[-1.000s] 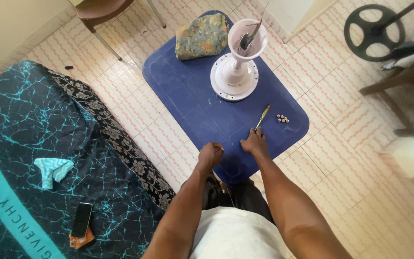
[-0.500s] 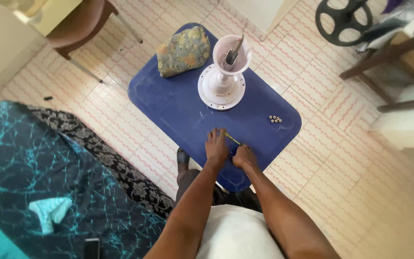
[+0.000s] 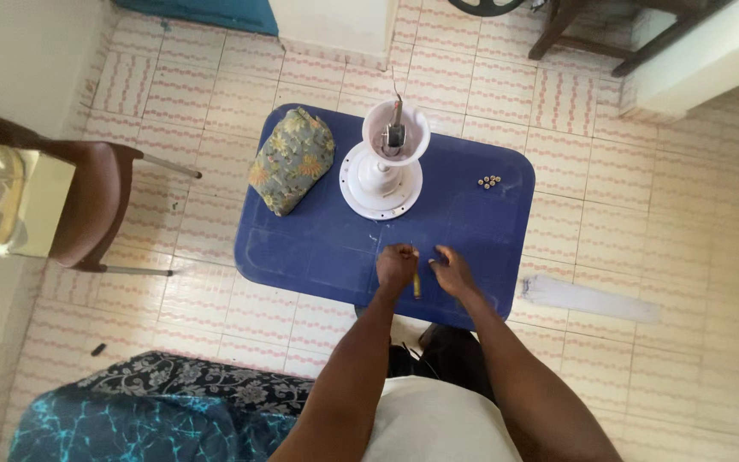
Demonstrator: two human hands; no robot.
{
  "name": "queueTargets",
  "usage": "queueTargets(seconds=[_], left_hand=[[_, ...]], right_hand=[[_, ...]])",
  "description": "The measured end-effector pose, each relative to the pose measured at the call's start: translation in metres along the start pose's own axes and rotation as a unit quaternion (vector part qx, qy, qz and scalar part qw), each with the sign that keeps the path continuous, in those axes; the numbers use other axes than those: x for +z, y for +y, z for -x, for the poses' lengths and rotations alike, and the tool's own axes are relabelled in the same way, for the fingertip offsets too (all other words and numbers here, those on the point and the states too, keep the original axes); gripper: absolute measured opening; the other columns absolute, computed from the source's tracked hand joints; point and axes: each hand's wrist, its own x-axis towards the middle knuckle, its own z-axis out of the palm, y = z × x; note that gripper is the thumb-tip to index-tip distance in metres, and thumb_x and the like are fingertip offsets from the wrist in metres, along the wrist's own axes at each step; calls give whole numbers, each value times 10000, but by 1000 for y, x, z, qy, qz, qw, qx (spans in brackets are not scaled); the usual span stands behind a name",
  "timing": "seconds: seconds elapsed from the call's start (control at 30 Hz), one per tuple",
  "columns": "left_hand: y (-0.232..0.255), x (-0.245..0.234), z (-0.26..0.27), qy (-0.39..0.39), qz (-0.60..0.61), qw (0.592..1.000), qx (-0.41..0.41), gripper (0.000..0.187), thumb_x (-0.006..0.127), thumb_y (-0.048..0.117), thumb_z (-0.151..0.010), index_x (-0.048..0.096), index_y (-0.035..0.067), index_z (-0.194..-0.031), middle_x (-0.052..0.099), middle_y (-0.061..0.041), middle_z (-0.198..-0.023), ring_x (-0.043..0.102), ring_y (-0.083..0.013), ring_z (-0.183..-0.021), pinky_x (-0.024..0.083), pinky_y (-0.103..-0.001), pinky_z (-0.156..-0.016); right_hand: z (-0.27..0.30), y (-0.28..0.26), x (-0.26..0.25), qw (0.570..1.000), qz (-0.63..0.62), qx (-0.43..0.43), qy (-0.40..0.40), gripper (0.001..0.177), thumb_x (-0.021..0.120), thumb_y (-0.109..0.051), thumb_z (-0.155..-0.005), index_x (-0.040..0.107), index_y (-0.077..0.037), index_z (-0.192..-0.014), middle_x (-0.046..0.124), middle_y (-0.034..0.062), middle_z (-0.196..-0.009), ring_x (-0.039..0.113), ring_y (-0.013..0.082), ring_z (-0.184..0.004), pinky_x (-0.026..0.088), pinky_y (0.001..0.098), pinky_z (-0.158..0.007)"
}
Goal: The person disassembles a white electric fan on a blue table, removing a fan blade and then using a screwdriver to detach the motor housing from the base. The blade is placed on the floor and the motor is separated from the fan body.
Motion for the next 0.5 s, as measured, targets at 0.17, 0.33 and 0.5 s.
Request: queueTargets(seconds=[0.17,0.33,0.5], left_hand=[[43,-26,4,-1,79,994,71,291,764,280,-889,787,108,-1123,799,-91,-924,775,-233,-851,604,-381,-775],[125,-76,25,226,143,950,161,764,863,300,-795,547,18,-1431,699,-172,-1158,683,-296,-1043,545,-438,-905],[204,-115,18,286,229,887,281,806,877,251,-767,478,-40,-1404,647,-199,-1192,628,-333,-1132,517,-470,-945]], right_hand=[[15,-36,7,930,-262,236,-106,381,549,-407,-1037,618,-53,-1162,637,62,-752,655,191,-599,558,354,-553],[8,-58,-2,931,-338,139,-9,308,567,-350,-1045,715,-81,-1066,517,-5,-626,525,121,-495,470,290,-455],[3,-78,-28,924,-352,150,8,266,584,-297,-1028,702,-63,-1075,530,-7,-631,556,108,-510,489,274,-465]])
